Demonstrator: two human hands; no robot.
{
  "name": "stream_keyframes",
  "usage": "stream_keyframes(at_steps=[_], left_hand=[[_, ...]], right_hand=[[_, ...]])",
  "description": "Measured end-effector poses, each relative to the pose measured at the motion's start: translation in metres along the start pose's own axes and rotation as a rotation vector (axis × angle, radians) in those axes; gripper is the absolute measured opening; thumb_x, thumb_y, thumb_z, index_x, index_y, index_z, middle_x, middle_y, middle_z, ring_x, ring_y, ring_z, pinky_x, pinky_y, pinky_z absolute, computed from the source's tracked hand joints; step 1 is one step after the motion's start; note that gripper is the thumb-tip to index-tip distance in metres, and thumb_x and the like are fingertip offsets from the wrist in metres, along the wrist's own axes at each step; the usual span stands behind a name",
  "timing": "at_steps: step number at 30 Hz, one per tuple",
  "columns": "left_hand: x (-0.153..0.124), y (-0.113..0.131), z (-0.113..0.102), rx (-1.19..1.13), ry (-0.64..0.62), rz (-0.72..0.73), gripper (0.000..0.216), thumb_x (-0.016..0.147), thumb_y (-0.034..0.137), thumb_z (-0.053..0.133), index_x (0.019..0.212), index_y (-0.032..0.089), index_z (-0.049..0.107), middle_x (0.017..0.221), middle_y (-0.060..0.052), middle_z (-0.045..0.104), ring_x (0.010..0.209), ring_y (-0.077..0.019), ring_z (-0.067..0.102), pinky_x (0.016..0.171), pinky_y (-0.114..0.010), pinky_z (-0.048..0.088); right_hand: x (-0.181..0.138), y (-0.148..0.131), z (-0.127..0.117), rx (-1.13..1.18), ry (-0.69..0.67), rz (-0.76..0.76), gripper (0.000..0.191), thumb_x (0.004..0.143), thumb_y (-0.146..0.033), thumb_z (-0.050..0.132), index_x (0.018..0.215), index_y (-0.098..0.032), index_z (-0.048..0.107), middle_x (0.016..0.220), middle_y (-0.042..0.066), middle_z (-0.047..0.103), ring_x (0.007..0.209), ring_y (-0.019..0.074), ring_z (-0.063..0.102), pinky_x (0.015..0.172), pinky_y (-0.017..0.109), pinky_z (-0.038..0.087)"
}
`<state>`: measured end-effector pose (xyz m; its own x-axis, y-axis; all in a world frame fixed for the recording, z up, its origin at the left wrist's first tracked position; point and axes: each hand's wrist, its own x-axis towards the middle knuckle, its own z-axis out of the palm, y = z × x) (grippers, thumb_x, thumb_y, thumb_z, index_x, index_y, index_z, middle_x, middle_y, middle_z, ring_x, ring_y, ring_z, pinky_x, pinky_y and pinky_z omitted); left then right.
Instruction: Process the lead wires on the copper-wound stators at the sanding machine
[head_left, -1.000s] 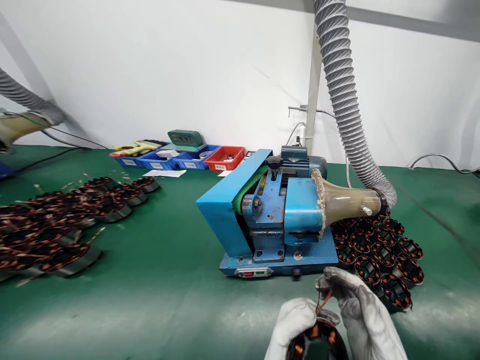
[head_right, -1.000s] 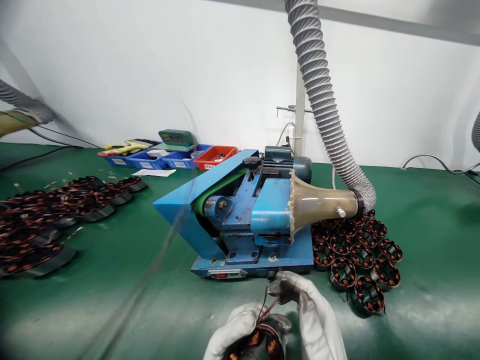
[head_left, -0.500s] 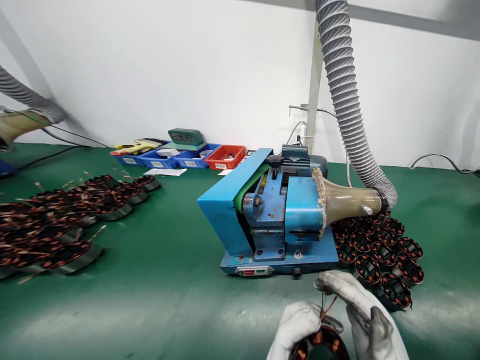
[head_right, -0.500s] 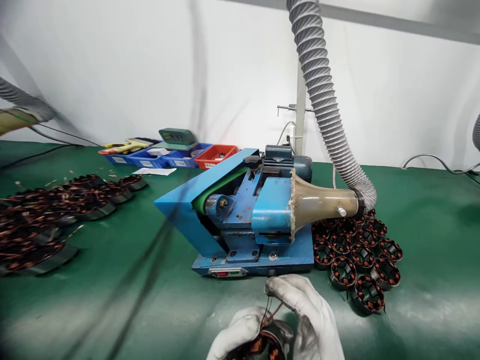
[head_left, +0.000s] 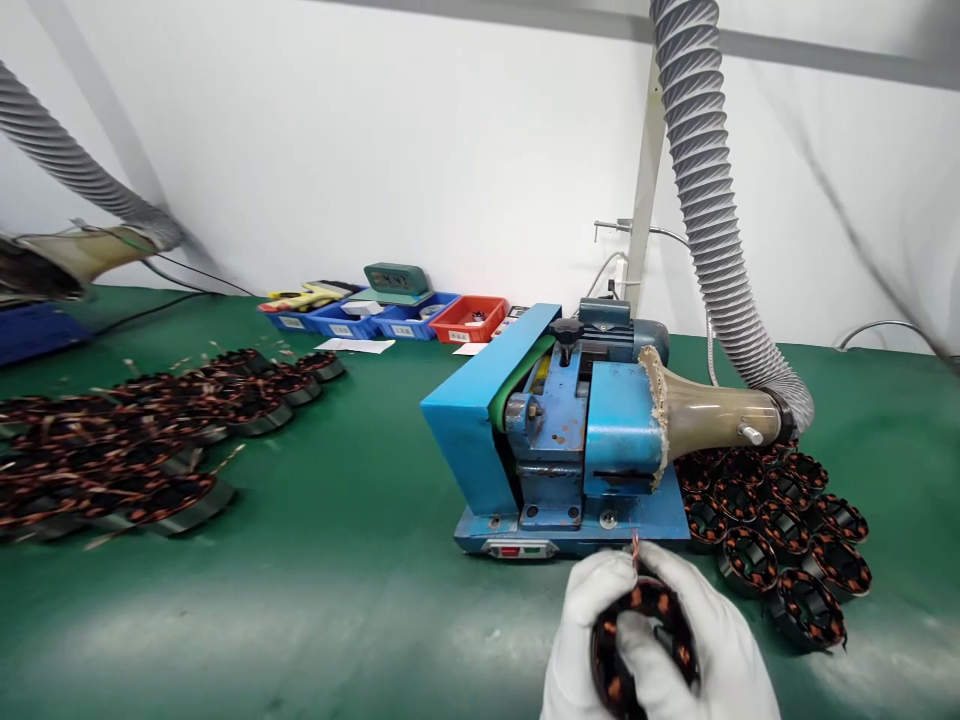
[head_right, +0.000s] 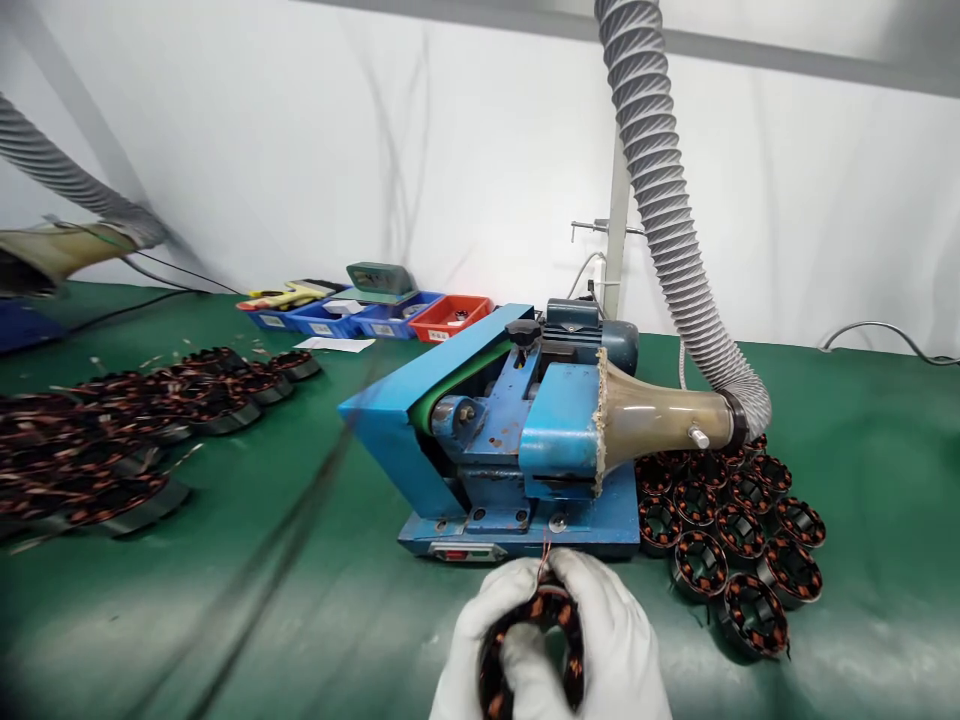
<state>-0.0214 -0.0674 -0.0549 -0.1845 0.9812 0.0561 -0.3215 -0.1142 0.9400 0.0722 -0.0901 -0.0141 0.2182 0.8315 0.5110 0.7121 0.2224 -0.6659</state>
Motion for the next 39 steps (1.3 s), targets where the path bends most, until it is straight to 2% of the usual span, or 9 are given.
stream_keyframes(at_steps=[2,5,9,17,21,26,29,34,39], left_hand=[[-0.001,-0.003,0.003,-0.001,0.012,-0.029,0.031,0.068,0.033,0.073,0.098,0.027,0.066,0.11,-0.008,0.068,0.104,-0.0292,0.063,0.086,-0.036,0.052],[0.006,-0.013,0.013,-0.016,0.026,-0.037,0.036,0.071,0.032,0.07,0.105,0.026,0.061,0.11,-0.007,0.066,0.098,-0.0246,0.065,0.087,-0.034,0.051],[0.029,-0.019,0.025,-0.037,0.082,-0.001,0.04,0.064,0.026,0.076,0.101,0.023,0.063,0.104,-0.005,0.068,0.095,-0.0213,0.065,0.086,-0.03,0.051],[0.057,0.008,0.036,-0.04,-0.023,-0.087,0.047,0.05,0.022,0.082,0.092,0.021,0.061,0.094,-0.007,0.072,0.087,-0.0238,0.069,0.081,-0.034,0.054],[0.042,0.015,0.035,-0.089,0.009,-0.152,0.049,0.045,0.024,0.084,0.09,0.022,0.062,0.091,-0.005,0.073,0.084,-0.0243,0.07,0.079,-0.034,0.056],[0.009,0.005,0.008,-0.105,0.043,-0.255,0.036,0.065,0.04,0.076,0.097,0.026,0.066,0.097,-0.006,0.072,0.091,-0.0247,0.07,0.078,-0.032,0.057],[0.016,-0.004,0.004,-0.157,0.001,-0.356,0.03,0.071,0.049,0.067,0.089,0.024,0.066,0.092,-0.006,0.073,0.088,-0.0246,0.07,0.08,-0.035,0.057],[0.053,-0.009,0.026,-0.222,0.031,-0.331,0.036,0.058,0.042,0.077,0.086,0.024,0.063,0.089,-0.004,0.072,0.085,-0.0231,0.07,0.08,-0.036,0.056],[0.064,0.004,0.045,-0.242,0.06,-0.325,0.032,0.054,0.037,0.078,0.078,0.023,0.063,0.079,-0.003,0.073,0.076,-0.0216,0.07,0.075,-0.035,0.057]], right_hand=[[0.01,0.004,0.006,0.008,-0.038,0.065,0.035,0.084,-0.035,0.049,0.109,-0.017,0.066,0.104,0.012,0.075,0.091,0.029,0.072,0.08,0.039,0.057],[0.026,0.008,0.012,0.012,-0.095,0.093,0.036,0.085,-0.031,0.044,0.108,-0.015,0.065,0.103,0.012,0.075,0.092,0.028,0.071,0.081,0.04,0.056],[0.046,0.006,0.016,-0.028,-0.181,0.1,0.037,0.088,-0.03,0.04,0.105,-0.012,0.067,0.102,0.015,0.075,0.092,0.0286,0.071,0.082,0.041,0.055],[0.074,-0.003,0.014,-0.077,-0.27,0.194,0.037,0.092,-0.03,0.036,0.09,-0.016,0.07,0.086,0.013,0.076,0.078,0.0281,0.072,0.07,0.038,0.054],[0.059,0.0,0.013,-0.042,-0.225,0.198,0.034,0.091,-0.029,0.038,0.092,-0.018,0.07,0.086,0.01,0.077,0.079,0.0264,0.072,0.071,0.036,0.054],[0.017,0.009,0.017,-0.011,0.011,0.061,0.032,0.088,-0.035,0.044,0.1,-0.019,0.068,0.1,0.013,0.075,0.09,0.029,0.071,0.08,0.04,0.055],[0.018,0.011,0.02,0.005,-0.003,0.076,0.032,0.088,-0.034,0.042,0.1,-0.019,0.068,0.099,0.013,0.076,0.088,0.0289,0.071,0.078,0.04,0.055],[0.054,0.006,0.019,0.032,-0.201,0.228,0.035,0.09,-0.031,0.038,0.093,-0.017,0.07,0.087,0.012,0.077,0.079,0.0266,0.072,0.072,0.037,0.055],[0.073,0.003,0.015,0.106,-0.223,0.274,0.034,0.09,-0.031,0.04,0.088,-0.017,0.071,0.081,0.011,0.077,0.073,0.0259,0.072,0.069,0.035,0.056]])
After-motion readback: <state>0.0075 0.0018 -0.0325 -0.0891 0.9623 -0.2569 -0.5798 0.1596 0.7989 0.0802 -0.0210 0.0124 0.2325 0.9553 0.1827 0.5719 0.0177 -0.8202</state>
